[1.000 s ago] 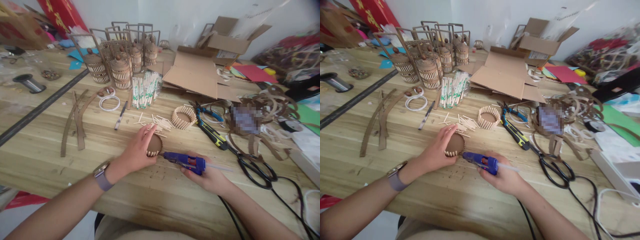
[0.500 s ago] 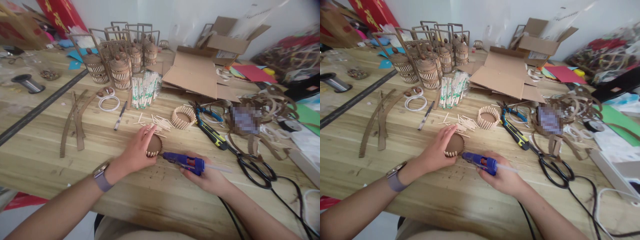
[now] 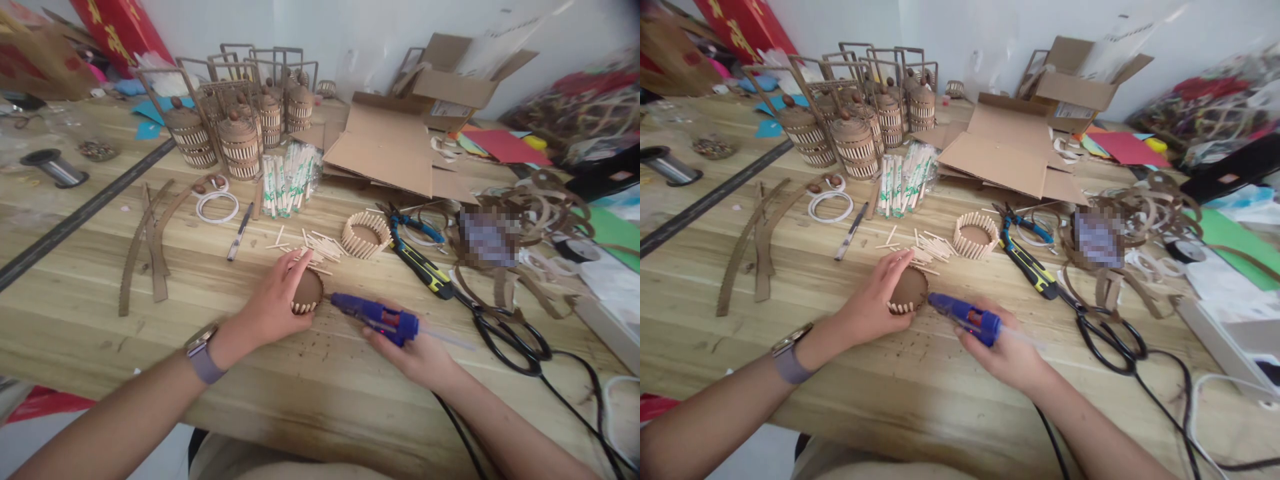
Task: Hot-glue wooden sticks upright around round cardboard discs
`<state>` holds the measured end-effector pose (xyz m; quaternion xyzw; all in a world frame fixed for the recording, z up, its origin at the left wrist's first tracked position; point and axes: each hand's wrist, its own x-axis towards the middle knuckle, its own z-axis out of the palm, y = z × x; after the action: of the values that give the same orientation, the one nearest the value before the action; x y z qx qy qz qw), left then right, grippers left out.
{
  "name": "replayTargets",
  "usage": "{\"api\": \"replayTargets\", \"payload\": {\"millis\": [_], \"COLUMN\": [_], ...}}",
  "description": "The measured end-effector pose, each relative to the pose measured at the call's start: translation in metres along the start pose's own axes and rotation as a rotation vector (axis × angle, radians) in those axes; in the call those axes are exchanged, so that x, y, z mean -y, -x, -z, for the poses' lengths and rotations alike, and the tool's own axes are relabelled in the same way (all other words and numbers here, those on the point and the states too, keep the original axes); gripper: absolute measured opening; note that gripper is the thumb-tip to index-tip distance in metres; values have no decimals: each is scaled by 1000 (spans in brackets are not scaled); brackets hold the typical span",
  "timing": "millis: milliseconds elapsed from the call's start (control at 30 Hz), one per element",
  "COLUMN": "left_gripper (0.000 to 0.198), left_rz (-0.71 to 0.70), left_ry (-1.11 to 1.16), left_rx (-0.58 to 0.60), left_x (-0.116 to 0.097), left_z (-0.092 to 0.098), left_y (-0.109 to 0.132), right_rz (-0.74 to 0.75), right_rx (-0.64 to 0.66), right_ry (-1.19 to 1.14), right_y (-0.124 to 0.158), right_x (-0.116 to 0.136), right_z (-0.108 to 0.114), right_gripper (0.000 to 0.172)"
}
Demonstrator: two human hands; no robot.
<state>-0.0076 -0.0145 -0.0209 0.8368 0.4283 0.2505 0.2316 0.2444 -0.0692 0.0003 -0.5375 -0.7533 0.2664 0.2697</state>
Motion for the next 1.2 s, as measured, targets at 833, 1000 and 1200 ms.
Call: {"api": "replayTargets", "payload": {"millis": [833,1000,1200], "left_gripper": [99,96,99], "left_rz": [-26,14,-6], "left_ry": [-1,10,4], "left_rx": [-16,-2,-12], "left_x": [2,1,4], "left_z": [-1,0,-2], "left_y": [0,-1,-1], "right_rz": [-259,192,219], "right_rx": [-181,2,166], "right_ry": [767,691,851], "right_y": [-21,-50,-92], "right_x": [3,23,42], "right_z": [47,20,-17], "right_gripper": [48,19,18]}}
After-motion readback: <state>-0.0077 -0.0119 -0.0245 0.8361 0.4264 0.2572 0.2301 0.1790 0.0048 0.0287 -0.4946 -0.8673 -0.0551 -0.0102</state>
